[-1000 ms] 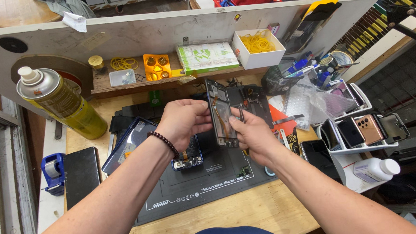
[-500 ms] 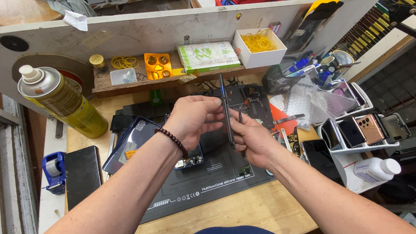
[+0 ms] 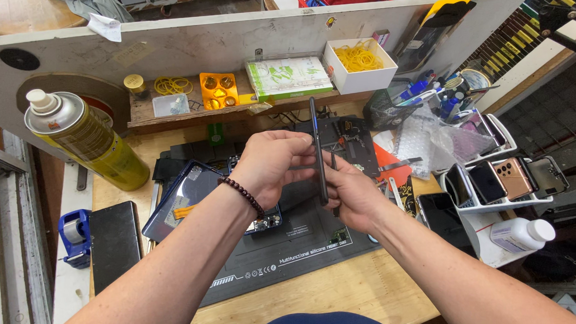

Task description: The person repairs a smartphone at a workbench, using a pry tool and their hands to detach the display and flex cable from the phone frame, then works on the separated screen assembly and internal components, repositioning the phone and handling small parts on the repair mat.

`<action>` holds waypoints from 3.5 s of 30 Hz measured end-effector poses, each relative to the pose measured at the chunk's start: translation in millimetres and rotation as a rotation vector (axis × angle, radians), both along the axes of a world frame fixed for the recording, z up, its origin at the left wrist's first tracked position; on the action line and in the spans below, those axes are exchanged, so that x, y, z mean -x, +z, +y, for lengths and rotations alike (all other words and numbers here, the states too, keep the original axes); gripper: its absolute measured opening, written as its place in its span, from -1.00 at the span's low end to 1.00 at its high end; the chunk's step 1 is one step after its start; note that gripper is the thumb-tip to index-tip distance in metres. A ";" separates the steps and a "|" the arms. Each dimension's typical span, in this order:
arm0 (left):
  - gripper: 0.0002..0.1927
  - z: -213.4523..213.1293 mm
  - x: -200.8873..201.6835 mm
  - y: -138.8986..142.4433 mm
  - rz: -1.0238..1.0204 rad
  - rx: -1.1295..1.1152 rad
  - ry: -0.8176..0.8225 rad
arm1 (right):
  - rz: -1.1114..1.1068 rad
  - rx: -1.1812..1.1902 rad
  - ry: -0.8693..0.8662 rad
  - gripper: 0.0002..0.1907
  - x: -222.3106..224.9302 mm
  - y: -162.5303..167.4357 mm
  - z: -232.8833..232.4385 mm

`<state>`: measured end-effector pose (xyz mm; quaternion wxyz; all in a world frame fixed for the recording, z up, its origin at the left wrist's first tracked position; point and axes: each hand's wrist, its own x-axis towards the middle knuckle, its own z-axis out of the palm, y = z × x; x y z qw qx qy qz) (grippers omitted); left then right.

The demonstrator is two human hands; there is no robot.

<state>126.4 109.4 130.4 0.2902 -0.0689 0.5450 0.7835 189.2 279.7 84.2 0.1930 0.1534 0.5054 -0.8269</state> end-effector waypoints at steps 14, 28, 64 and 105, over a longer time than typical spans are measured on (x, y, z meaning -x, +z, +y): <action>-0.85 1.8 -4.3 3.4 0.012 -0.037 0.001 | 0.037 -0.025 -0.085 -0.78 0.2 -2.1 -0.3; -0.85 -10.6 4.9 -5.9 0.070 0.092 0.099 | 0.451 -0.490 -0.268 -0.60 -0.3 23.6 -3.3; -0.77 -35.9 7.7 -40.9 -0.466 -0.534 0.049 | 0.416 -0.588 -0.208 -0.61 4.2 31.3 -8.3; -0.82 -36.1 5.5 -47.2 0.143 -0.135 0.148 | 0.016 -0.420 -0.229 -0.72 15.0 41.3 -9.7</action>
